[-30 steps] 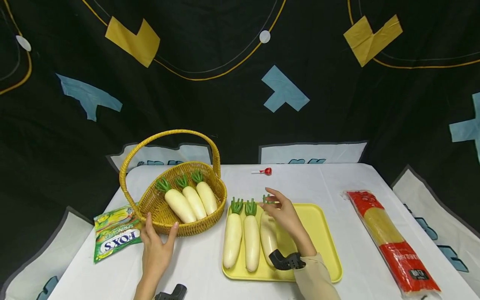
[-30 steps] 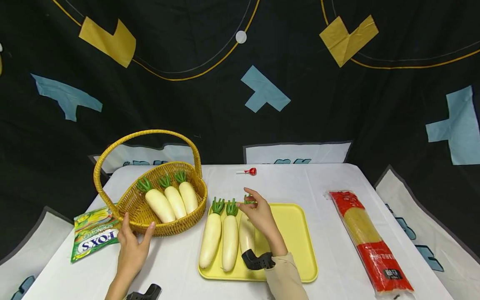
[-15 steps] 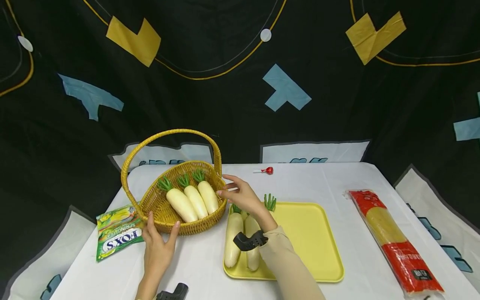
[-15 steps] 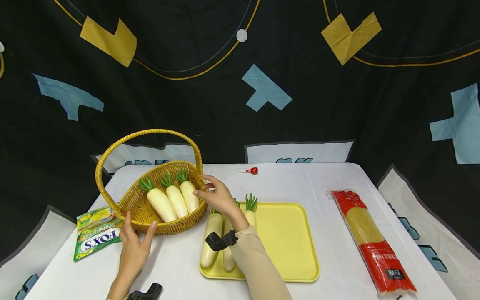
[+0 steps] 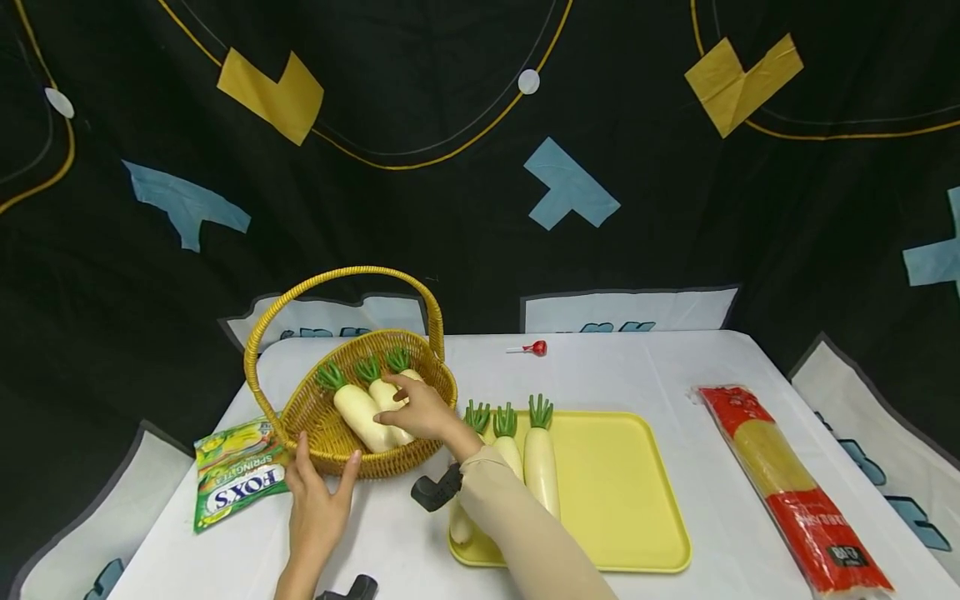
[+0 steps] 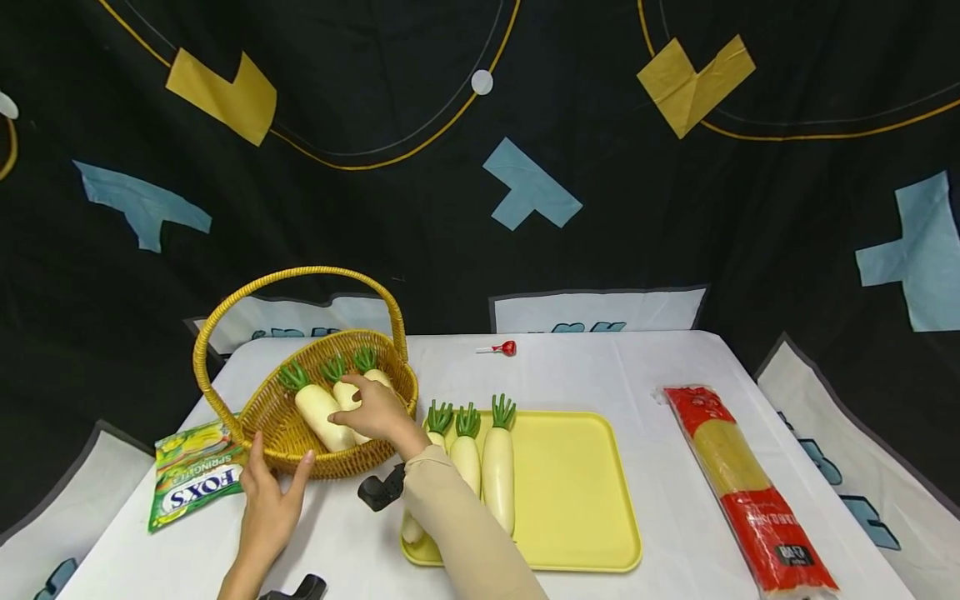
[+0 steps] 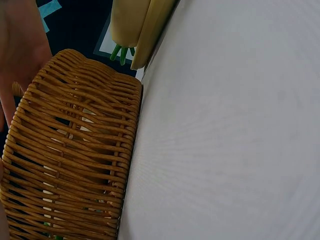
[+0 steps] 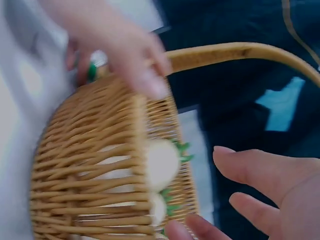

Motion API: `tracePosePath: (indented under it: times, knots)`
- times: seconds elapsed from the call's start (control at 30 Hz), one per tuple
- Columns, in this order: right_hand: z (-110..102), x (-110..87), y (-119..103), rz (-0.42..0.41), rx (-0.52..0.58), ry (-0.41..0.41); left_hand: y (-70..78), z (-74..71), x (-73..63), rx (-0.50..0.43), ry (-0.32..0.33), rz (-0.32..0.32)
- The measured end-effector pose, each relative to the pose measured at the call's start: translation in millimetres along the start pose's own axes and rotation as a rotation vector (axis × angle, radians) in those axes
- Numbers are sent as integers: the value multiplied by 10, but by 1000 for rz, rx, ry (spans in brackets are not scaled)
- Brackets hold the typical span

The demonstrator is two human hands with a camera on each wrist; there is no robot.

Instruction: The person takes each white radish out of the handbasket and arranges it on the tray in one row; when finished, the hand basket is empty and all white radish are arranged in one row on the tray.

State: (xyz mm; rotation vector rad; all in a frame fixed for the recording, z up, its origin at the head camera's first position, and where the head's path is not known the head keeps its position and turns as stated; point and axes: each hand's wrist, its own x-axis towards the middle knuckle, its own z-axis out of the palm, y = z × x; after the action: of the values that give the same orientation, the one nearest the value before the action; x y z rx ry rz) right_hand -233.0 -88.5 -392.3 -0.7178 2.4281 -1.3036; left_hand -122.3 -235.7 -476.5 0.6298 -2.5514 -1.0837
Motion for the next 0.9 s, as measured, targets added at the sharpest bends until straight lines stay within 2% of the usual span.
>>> tracePosePath:
  times: [0.33,0.53,0.77,0.9]
  knots:
    - [245,124,4,-64,-236,-28,11,3,2,1,22,13]
    - [353,153,-76,-16,-381,-15,23,-11,2,6,9,1]
    - [490,171,-78,-8,-632,34,13,-11,-1,8,-3,-6]
    - [524,174,-59,-17,-666,60,6,-5,2,4,0,-5]
